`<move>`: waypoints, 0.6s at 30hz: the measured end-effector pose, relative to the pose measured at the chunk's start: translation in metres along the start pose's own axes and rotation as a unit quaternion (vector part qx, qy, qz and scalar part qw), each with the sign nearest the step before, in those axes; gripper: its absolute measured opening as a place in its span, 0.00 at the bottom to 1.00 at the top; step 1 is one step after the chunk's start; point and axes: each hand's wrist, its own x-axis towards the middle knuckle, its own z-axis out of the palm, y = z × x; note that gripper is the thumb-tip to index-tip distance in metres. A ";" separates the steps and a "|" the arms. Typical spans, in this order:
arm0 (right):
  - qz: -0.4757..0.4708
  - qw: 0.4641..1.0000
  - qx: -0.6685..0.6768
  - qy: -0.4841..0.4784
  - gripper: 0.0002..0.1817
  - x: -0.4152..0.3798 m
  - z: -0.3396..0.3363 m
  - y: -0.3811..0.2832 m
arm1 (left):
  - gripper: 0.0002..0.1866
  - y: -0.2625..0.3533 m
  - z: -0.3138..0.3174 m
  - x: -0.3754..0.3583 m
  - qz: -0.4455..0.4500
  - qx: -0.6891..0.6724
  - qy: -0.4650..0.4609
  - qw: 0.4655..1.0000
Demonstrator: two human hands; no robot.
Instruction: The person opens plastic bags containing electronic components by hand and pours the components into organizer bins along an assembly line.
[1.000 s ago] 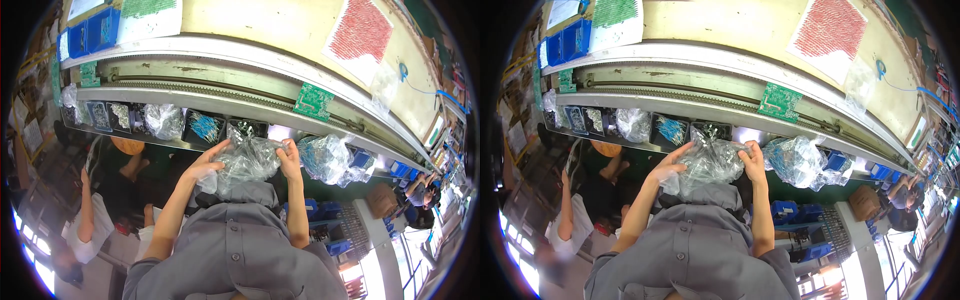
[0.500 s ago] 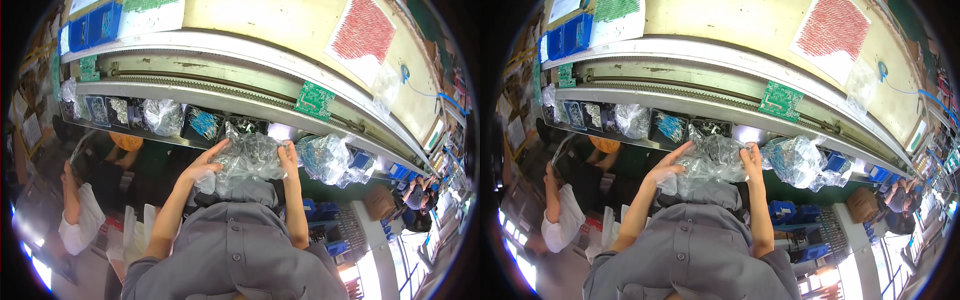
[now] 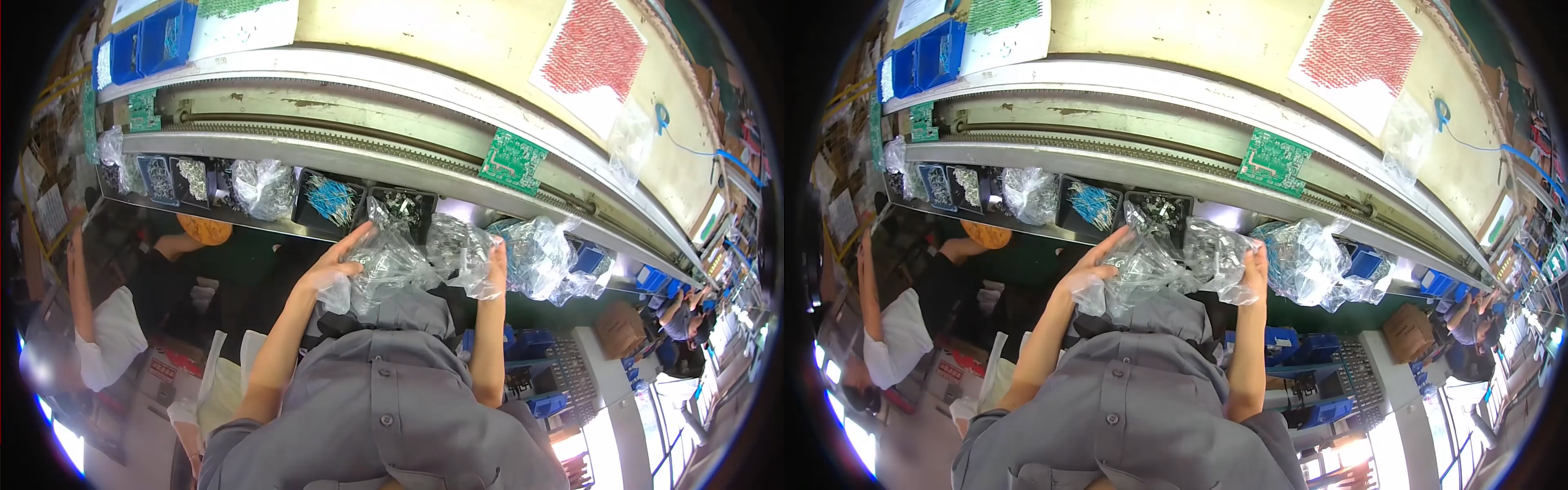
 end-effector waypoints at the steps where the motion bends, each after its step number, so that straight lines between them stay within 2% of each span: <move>1: -0.009 1.000 -0.008 0.025 0.13 -0.002 -0.004 -0.005 | 0.42 0.004 0.003 -0.001 -0.005 0.001 0.005 1.000; 5: -0.082 0.986 -0.132 0.060 0.10 -0.003 -0.011 -0.030 | 0.42 0.007 0.005 0.000 -0.006 0.021 0.002 1.000; 6: -0.079 0.956 -0.275 0.066 0.10 -0.001 -0.014 -0.033 | 0.42 0.007 0.005 0.001 -0.006 0.021 0.002 1.000; 8: -0.079 0.834 -0.545 0.038 0.10 0.001 0.013 -0.047 | 0.43 0.011 0.006 0.002 -0.023 0.054 0.005 0.998; 10: -0.251 0.678 -0.691 -0.011 0.12 0.002 0.045 -0.053 | 0.43 0.020 0.011 0.001 -0.020 0.090 0.006 0.996; 11: -0.281 0.655 -0.701 0.004 0.11 0.002 0.072 -0.059 | 0.43 0.023 0.014 0.001 -0.020 0.126 0.003 0.992; 13: -0.268 0.722 -0.637 -0.023 0.08 0.007 0.109 -0.054 | 0.42 0.022 0.016 0.003 -0.015 0.136 0.005 0.991; 14: -0.232 0.751 -0.615 -0.056 0.08 0.012 0.127 -0.047 | 0.42 0.023 0.018 0.004 -0.006 0.169 0.007 0.986; 15: -0.222 0.769 -0.593 -0.087 0.10 0.020 0.141 -0.035 | 0.42 0.022 0.020 0.004 0.003 0.201 0.010 0.979; 16: -0.216 0.766 -0.596 -0.103 0.12 0.028 0.150 -0.022 | 0.42 0.021 0.021 0.005 0.004 0.201 0.009 0.979; 17: -0.254 0.725 -0.630 -0.112 0.13 0.035 0.156 -0.010 | 0.42 0.020 0.022 0.006 0.028 0.249 0.016 0.968; 18: -0.257 0.724 -0.630 -0.113 0.13 0.039 0.159 -0.005 | 0.41 0.020 0.023 0.007 0.053 0.296 0.024 0.953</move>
